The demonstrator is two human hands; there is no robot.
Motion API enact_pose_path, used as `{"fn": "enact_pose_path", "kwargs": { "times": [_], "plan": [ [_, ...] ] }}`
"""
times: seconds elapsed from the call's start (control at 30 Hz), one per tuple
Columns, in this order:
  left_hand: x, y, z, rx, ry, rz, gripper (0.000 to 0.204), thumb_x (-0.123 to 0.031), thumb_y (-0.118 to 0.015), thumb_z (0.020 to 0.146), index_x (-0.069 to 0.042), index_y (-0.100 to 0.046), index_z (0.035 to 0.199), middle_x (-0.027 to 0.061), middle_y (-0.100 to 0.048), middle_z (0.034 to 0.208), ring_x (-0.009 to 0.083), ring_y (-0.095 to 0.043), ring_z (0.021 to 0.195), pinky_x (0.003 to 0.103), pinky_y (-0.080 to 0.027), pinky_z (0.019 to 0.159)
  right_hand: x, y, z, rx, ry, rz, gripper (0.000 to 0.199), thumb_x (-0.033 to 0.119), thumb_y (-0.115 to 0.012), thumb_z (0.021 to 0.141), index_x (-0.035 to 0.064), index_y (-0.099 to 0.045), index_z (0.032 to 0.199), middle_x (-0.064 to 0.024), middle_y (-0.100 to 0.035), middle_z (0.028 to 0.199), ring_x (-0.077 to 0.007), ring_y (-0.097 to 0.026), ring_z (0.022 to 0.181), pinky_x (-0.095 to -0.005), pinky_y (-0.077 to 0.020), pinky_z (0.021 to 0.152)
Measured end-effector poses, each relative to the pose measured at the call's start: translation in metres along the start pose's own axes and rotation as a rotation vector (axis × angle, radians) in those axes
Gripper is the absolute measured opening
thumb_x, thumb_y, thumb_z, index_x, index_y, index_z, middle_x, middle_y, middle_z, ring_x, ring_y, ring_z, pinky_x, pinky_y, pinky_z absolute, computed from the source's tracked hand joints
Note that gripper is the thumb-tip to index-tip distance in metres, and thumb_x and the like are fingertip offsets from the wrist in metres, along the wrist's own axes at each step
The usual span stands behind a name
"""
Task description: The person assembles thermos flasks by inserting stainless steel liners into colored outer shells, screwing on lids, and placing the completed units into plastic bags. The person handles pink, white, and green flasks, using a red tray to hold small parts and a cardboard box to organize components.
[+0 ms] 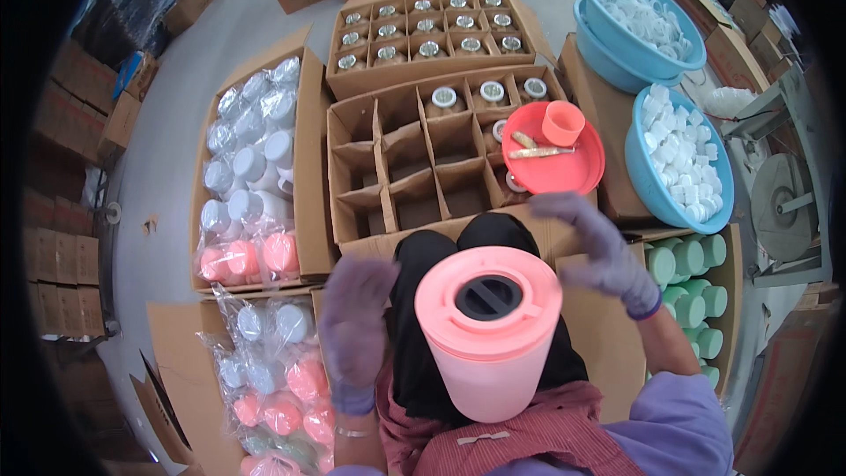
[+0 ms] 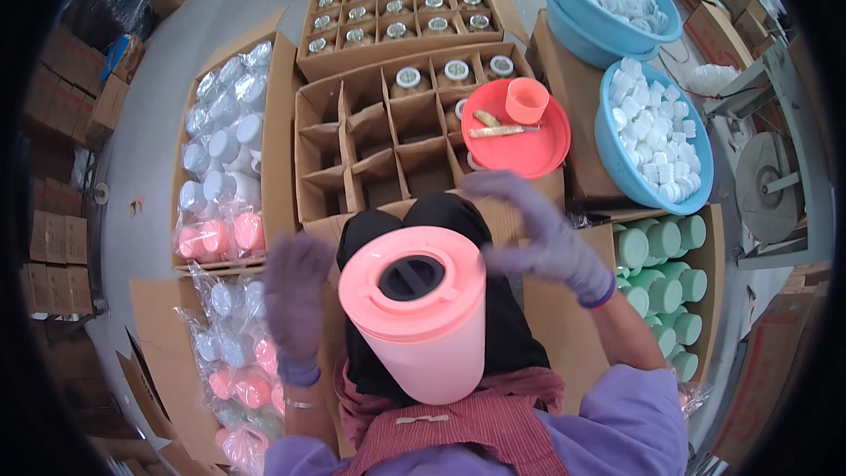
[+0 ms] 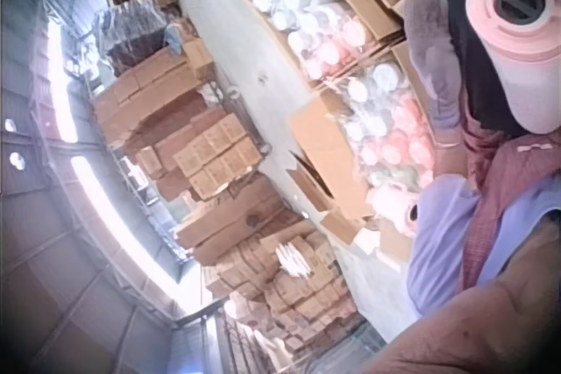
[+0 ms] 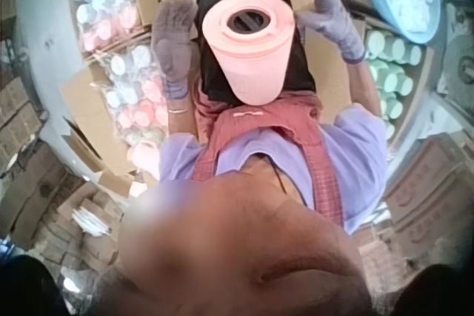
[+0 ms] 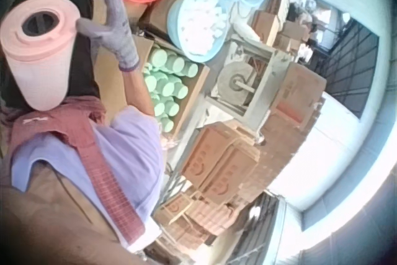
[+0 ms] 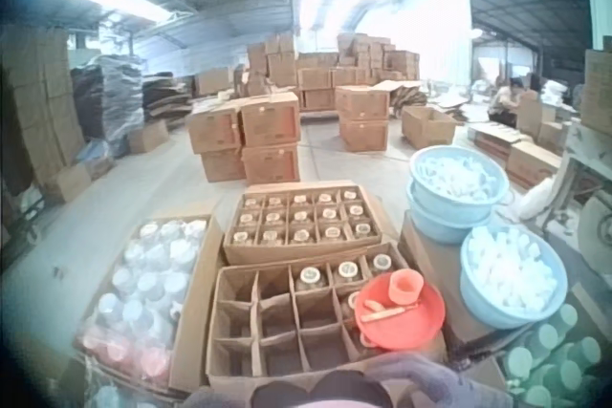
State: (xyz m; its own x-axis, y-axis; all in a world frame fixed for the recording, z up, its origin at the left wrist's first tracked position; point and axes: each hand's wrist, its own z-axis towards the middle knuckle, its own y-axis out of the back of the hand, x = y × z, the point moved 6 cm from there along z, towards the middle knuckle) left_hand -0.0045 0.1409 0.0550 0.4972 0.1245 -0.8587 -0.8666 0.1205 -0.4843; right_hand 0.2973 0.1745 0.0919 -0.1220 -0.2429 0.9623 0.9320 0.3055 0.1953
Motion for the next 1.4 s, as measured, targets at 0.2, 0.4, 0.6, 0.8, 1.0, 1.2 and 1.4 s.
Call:
{"fn": "enact_pose_path", "kwargs": {
  "times": [0.2, 0.4, 0.6, 0.8, 1.0, 1.2, 1.4],
  "plan": [
    [0.001, 0.001, -0.004, 0.073, 0.241, 0.369, 0.086, -0.053, -0.076, 0.079, 0.006, -0.051, 0.136, 0.0172, -0.051, 0.141, 0.0298, -0.047, 0.134, 0.041, -0.034, 0.113, -0.010, -0.002, 0.008, 0.069, -0.090, -0.220, 0.076, 0.030, -0.082, 0.074, 0.0047, -0.053, 0.139, -0.0172, -0.047, 0.146, -0.0328, -0.041, 0.140, -0.0465, -0.0302, 0.116],
    [0.018, -0.041, 0.037, 0.410, 0.039, 0.472, 0.095, -0.062, -0.080, 0.069, 0.001, -0.056, 0.136, 0.0200, -0.045, 0.146, 0.0319, -0.043, 0.138, 0.044, -0.033, 0.114, 0.007, -0.053, 0.018, 0.321, 0.225, -0.083, 0.058, 0.028, -0.070, 0.087, 0.0024, -0.055, 0.136, -0.0181, -0.058, 0.133, -0.0349, -0.055, 0.125, -0.0441, -0.0404, 0.107],
    [0.026, -0.033, 0.057, 0.544, 0.006, 0.546, 0.076, -0.037, -0.083, 0.067, 0.001, -0.063, 0.129, 0.0178, -0.061, 0.131, 0.0351, -0.055, 0.126, 0.047, -0.036, 0.113, -0.006, -0.057, 0.032, 0.193, -0.047, -0.074, 0.058, 0.044, -0.064, 0.091, 0.0016, -0.057, 0.129, -0.0197, -0.060, 0.121, -0.0405, -0.056, 0.117, -0.0485, -0.0421, 0.104],
    [0.015, -0.051, 0.055, 0.552, 0.060, 0.617, 0.064, -0.024, -0.080, 0.063, 0.001, -0.066, 0.121, 0.0194, -0.067, 0.120, 0.0359, -0.063, 0.117, 0.050, -0.035, 0.113, -0.016, -0.059, 0.029, 0.280, 0.011, 0.108, 0.052, 0.031, -0.077, 0.080, 0.0002, -0.063, 0.120, -0.0168, -0.063, 0.122, -0.0354, -0.058, 0.120, -0.0478, -0.0399, 0.110],
    [-0.024, -0.097, 0.092, 0.223, 0.273, 0.876, 0.063, -0.022, -0.086, 0.073, -0.002, -0.061, 0.127, 0.0172, -0.067, 0.116, 0.0342, -0.067, 0.105, 0.039, -0.051, 0.094, -0.079, -0.067, 0.093, 0.235, -0.482, 1.045, 0.060, 0.052, -0.055, 0.097, -0.0016, -0.060, 0.123, -0.0120, -0.066, 0.115, -0.0197, -0.063, 0.107, -0.0334, -0.0479, 0.099],
    [0.056, 0.008, 0.178, -0.344, 0.260, 0.337, 0.031, -0.023, -0.066, 0.096, 0.005, -0.068, 0.109, 0.0008, -0.067, 0.096, 0.0047, -0.055, 0.085, 0.023, -0.048, 0.074, -0.031, -0.056, 0.177, -0.049, 0.531, -0.527, 0.080, 0.037, -0.074, 0.081, 0.0018, -0.041, 0.145, -0.0224, -0.050, 0.135, -0.0412, -0.048, 0.126, -0.0459, -0.0374, 0.109],
    [0.051, 0.046, 0.177, -0.685, -0.192, 0.509, 0.034, -0.031, -0.058, 0.103, 0.002, -0.064, 0.108, 0.0035, -0.065, 0.095, 0.0057, -0.057, 0.085, 0.025, -0.050, 0.074, -0.130, -0.062, 0.209, 0.292, -0.228, -0.207, 0.061, 0.044, -0.065, 0.091, 0.0056, -0.052, 0.136, -0.0185, -0.070, 0.095, -0.0342, -0.070, 0.089, -0.0403, -0.0549, 0.078]
  ]
}}
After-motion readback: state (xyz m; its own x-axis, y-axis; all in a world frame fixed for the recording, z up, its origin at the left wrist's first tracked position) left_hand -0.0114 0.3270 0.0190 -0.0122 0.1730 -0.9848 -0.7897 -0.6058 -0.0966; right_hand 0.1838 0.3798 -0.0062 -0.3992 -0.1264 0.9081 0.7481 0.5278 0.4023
